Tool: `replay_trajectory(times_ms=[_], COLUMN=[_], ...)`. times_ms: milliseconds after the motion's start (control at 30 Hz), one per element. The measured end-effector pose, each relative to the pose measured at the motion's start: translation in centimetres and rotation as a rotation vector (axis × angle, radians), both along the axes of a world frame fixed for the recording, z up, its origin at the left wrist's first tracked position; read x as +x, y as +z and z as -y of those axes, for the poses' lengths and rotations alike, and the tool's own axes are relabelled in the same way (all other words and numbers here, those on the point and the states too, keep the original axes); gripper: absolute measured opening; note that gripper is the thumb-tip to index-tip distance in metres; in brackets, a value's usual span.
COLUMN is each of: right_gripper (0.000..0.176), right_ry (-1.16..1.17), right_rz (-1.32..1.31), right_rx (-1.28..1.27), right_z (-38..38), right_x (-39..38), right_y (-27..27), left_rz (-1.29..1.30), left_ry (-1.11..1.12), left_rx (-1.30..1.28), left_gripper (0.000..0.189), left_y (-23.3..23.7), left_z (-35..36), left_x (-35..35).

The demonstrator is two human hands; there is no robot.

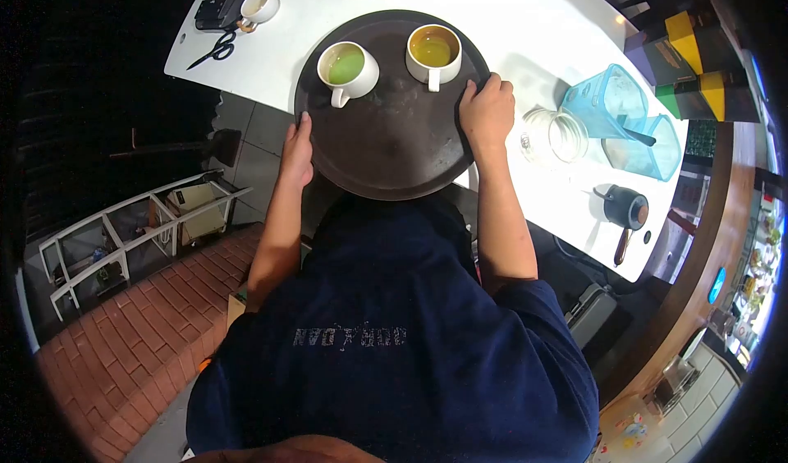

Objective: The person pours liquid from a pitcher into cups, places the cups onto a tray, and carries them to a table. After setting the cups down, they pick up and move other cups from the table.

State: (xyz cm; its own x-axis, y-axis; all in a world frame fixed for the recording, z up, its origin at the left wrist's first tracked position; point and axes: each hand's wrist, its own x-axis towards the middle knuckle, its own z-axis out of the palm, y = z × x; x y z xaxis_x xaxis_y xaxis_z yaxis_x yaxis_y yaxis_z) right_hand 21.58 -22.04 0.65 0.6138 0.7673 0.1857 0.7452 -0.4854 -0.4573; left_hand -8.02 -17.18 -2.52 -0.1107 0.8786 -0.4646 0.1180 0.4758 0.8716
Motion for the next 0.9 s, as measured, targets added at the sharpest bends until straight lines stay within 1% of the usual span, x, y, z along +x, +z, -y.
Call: replay_trajectory(times_ms=[33, 67, 133, 167, 300, 367, 433, 500, 567, 633, 700, 733, 767, 833, 867, 900], right_gripper=[0.03, 0.03, 0.028, 0.026, 0.025, 0.025, 0.025, 0.027, 0.028, 0.028, 0.03, 0.03, 0.029, 0.027, 0.027, 0.026], right_ry=[0.004, 0.008, 0.023, 0.02, 0.044, 0.056, 0.068, 0.1, 0.115, 0.14, 0.135, 0.151, 0.146, 0.136, 0.154, 0.171], right_rz=[-0.016, -0.02, -0.003, -0.03, -0.081, -0.104, -0.126, -0.214, -0.206, -0.203, -0.552, -0.549, -0.713, -1.041, -1.038, -1.041], right_rx=[-0.01, -0.008, 0.097, 0.112, 0.165, 0.166, 0.164, 0.19, 0.226, 0.255, 0.227, 0.225, 0.231, 0.232, 0.224, 0.233], right_z=[-0.1, -0.2, -0.2, -0.1, 0.6, 1.0, 1.3, 1.5, 1.4, 1.4, 0.9, 0.7, 0.4, -0.4, -0.9, -1.4], right_x=[-0.1, 0.1, 0.6, 0.7, 0.1, -0.8, -1.9, -3.3, -4.9, -7.0, -9.5, -10.8, -12.1, -15.0, -16.4, -18.0], right_y=[0.2, -0.1, -0.9, -1.1, -0.9, -0.3, 0.2, 0.6, 0.4, 0.9, 1.7, 1.9, 2.1, 2.6, 2.7, 2.9], left_rz=[-0.061, -0.065, -0.096, -0.144, -0.114, -0.106, -0.075, -0.04, -0.033, -0.033, -0.034, -0.045, -0.055, -0.091, -0.132, -0.173], left_ry=[0.095, 0.098, 0.028, 0.058, 0.06, 0.106, 0.104, 0.1, 0.084, 0.117, 0.163, 0.13, 0.1, 0.137, 0.157, 0.197], left_rx=[0.005, 0.007, 0.016, 0.039, 0.073, 0.056, 0.052, 0.048, 0.067, 0.072, 0.08, 0.085, 0.09, 0.11, 0.126, 0.118], left_gripper=[0.058, 0.058, 0.052, 0.049, 0.051, 0.054, 0.056, 0.059, 0.059, 0.058, 0.056, 0.056, 0.056, 0.057, 0.059, 0.066], left_y=[0.1, 0.4, 3.0, 2.9, 3.1, 3.0, 3.4, 3.6, 3.4, 3.5, 4.2, 5.2, 6.1, 7.1, 7.5, 7.8], left_z=[0.1, 0.3, 0.7, 0.8, 0.9, 1.1, 1.2, 1.2, 1.1, 0.9, 0.5, 0.2, 0.0, -0.5, -0.7, -0.8], left_x=[0.8, 0.9, 1.7, 1.9, 1.2, 0.2, -1.2, -2.9, -5.0, -7.1, -9.8, -11.3, -12.8, -15.9, -17.5, -19.1])
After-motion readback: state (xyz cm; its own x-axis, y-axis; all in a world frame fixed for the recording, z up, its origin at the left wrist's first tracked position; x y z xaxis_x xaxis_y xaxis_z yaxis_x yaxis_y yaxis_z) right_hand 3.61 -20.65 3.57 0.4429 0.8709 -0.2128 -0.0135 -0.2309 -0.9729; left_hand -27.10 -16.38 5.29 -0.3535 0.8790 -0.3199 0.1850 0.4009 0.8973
